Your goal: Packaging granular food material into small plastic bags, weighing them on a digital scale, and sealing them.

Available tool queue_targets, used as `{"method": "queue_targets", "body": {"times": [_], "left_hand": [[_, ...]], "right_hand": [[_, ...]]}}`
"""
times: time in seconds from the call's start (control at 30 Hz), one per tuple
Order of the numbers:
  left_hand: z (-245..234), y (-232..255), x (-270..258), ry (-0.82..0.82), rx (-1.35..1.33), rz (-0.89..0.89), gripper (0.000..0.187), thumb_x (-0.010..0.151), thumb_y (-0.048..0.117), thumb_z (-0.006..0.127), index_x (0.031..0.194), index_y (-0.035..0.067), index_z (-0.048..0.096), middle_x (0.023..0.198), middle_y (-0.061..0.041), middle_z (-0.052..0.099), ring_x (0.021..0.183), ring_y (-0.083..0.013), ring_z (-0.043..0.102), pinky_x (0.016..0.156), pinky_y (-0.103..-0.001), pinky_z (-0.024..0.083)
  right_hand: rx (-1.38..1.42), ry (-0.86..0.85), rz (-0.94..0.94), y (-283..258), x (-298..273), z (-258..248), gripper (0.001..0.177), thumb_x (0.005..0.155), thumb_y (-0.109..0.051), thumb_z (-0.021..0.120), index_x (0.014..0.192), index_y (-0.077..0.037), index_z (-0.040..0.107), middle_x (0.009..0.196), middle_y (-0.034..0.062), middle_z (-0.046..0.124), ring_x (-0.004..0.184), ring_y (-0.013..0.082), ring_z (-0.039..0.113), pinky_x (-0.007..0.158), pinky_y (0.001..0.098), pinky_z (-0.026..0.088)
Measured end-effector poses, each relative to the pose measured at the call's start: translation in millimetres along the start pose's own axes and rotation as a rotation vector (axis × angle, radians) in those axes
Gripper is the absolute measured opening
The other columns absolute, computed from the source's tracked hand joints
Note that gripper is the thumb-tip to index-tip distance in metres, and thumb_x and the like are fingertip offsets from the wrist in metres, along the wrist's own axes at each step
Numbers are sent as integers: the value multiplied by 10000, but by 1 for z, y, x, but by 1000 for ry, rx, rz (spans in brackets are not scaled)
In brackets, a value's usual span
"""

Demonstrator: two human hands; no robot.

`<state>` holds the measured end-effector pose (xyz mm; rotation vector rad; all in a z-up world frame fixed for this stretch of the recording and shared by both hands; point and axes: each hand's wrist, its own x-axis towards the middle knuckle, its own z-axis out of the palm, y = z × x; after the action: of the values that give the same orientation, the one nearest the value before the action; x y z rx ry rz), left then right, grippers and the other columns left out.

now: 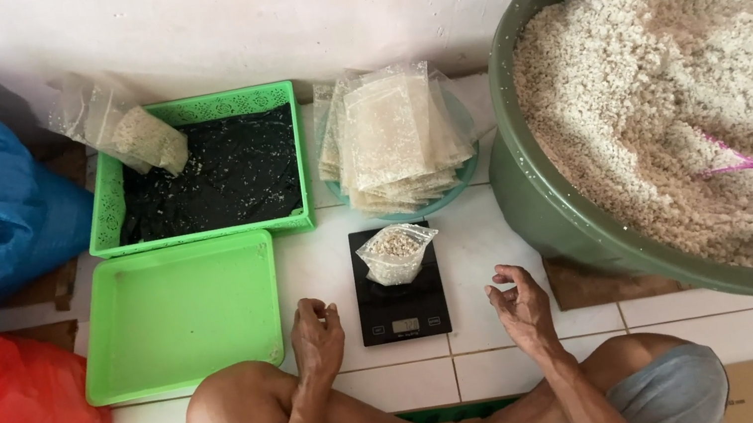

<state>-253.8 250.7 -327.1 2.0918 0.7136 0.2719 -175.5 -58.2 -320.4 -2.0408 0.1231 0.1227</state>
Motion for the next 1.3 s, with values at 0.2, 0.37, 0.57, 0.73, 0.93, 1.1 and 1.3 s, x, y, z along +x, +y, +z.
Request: {"method": "queue_targets", "body": {"times": [0.2, 0.37, 0.57, 0.73, 0.93, 1.1, 1.3], "left_hand": [[-5, 5, -4, -31, -84, 4, 142, 945, 136, 589, 977, -1, 573, 853, -222, 636, 677, -323, 672, 581, -417, 553], [-25, 67, 0, -80, -293, 83, 120, 932, 112, 602, 993, 11, 628, 830, -197, 682, 628, -263, 678, 591, -412, 559], [-35, 112, 15, -160, -448, 371, 213, 860, 48, 726, 1072, 45, 712, 828, -127, 714, 603, -206, 691, 597, -360, 585], [-33, 112, 25, -159, -436, 460, 180, 877, 64, 729, 1053, 27, 731, 811, -115, 687, 597, -199, 686, 575, -341, 587], [-32, 115, 28, -176, -467, 468, 132, 911, 34, 677, 1030, 30, 736, 758, -120, 650, 629, -229, 671, 608, -380, 569], [-31, 116, 28, -180, -467, 471, 91, 930, 44, 661, 979, 38, 738, 730, -114, 631, 638, -195, 633, 610, -374, 540], [-27, 113, 26, -122, -495, 440, 102, 880, 21, 707, 957, 57, 762, 722, -108, 662, 624, -181, 669, 611, -348, 571]], "right_hand": [[39, -24, 5, -1, -5, 3, 280, 868, -108, 708, 1144, -71, 679, 1012, 160, 680, 735, 244, 718, 671, 360, 596], [61, -91, -155, -76, 1, 3, 232, 900, -146, 684, 1123, -91, 711, 1011, 142, 689, 762, 244, 735, 710, 374, 598], [77, -265, -383, -137, 21, 8, 297, 918, -153, 674, 1210, -98, 688, 1053, 116, 692, 794, 214, 735, 764, 362, 603], [127, -331, -404, -136, 35, 20, 222, 874, -61, 716, 1092, -85, 751, 954, 79, 727, 761, 171, 738, 715, 293, 602], [197, -326, -461, -138, 35, 24, 224, 840, -22, 744, 1057, -73, 764, 902, 63, 732, 754, 121, 693, 731, 291, 580], [188, -301, -520, -136, 40, 28, 161, 861, -41, 738, 1012, -78, 781, 844, 60, 743, 711, 109, 684, 700, 284, 566], [-45, -146, -652, -157, 17, 3, 371, 819, -48, 760, 1184, -62, 696, 966, 133, 719, 721, 222, 706, 677, 315, 571]]}}
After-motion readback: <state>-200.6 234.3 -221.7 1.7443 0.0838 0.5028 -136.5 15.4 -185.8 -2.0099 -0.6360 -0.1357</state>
